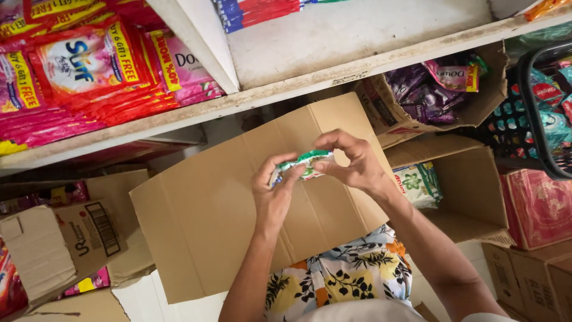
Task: The person repeatedly picks up small Ariel detergent packets from a cardboard box, folds them, and places them on a shelf. They also use clear tape to secure the packets to the shelf surface. The person handles multiple packets one by one, arranging them in a row alongside other detergent packets.
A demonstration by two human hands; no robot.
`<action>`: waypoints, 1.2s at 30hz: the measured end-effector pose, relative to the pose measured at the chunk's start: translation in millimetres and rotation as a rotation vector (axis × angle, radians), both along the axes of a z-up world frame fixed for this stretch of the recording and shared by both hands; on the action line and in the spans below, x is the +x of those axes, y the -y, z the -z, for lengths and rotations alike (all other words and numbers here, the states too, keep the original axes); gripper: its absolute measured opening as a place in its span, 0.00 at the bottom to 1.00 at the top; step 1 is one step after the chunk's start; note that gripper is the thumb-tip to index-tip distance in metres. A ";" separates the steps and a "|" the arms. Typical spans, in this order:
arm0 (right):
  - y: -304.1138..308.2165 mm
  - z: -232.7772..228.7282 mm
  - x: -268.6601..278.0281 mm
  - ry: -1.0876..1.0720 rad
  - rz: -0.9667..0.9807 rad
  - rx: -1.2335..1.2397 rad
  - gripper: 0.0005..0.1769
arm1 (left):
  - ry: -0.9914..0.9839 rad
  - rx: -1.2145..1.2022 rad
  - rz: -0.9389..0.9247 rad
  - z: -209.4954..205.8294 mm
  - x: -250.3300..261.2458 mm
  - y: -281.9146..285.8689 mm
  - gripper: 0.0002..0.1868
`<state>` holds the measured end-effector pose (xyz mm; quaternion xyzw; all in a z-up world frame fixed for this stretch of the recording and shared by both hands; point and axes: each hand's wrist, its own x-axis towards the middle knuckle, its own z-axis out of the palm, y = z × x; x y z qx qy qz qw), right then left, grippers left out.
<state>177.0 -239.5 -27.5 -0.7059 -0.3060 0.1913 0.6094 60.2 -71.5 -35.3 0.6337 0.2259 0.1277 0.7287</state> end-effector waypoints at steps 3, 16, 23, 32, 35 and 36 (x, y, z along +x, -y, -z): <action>6.1 -0.2 1.0 -0.061 -0.020 0.056 0.13 | 0.049 0.007 -0.021 -7.0 1.1 -3.8 0.13; -6.1 10.2 -6.5 -0.176 0.020 0.155 0.05 | 0.073 0.077 -0.005 10.8 -2.0 3.1 0.09; -4.2 5.6 -10.0 -0.272 0.089 0.168 0.02 | 0.067 -0.076 0.014 21.8 -9.0 -6.8 0.08; -17.4 -13.9 -9.7 -0.421 -0.157 -0.043 0.17 | -0.010 -0.488 -0.047 15.2 -10.2 -25.8 0.11; -10.3 17.4 -11.0 -0.561 -0.047 -0.054 0.15 | -0.013 -0.562 0.034 -2.2 -8.4 -30.9 0.18; -9.8 16.4 -11.0 -0.562 -0.045 -0.054 0.15 | -0.014 -0.562 0.035 2.0 -10.3 -32.5 0.18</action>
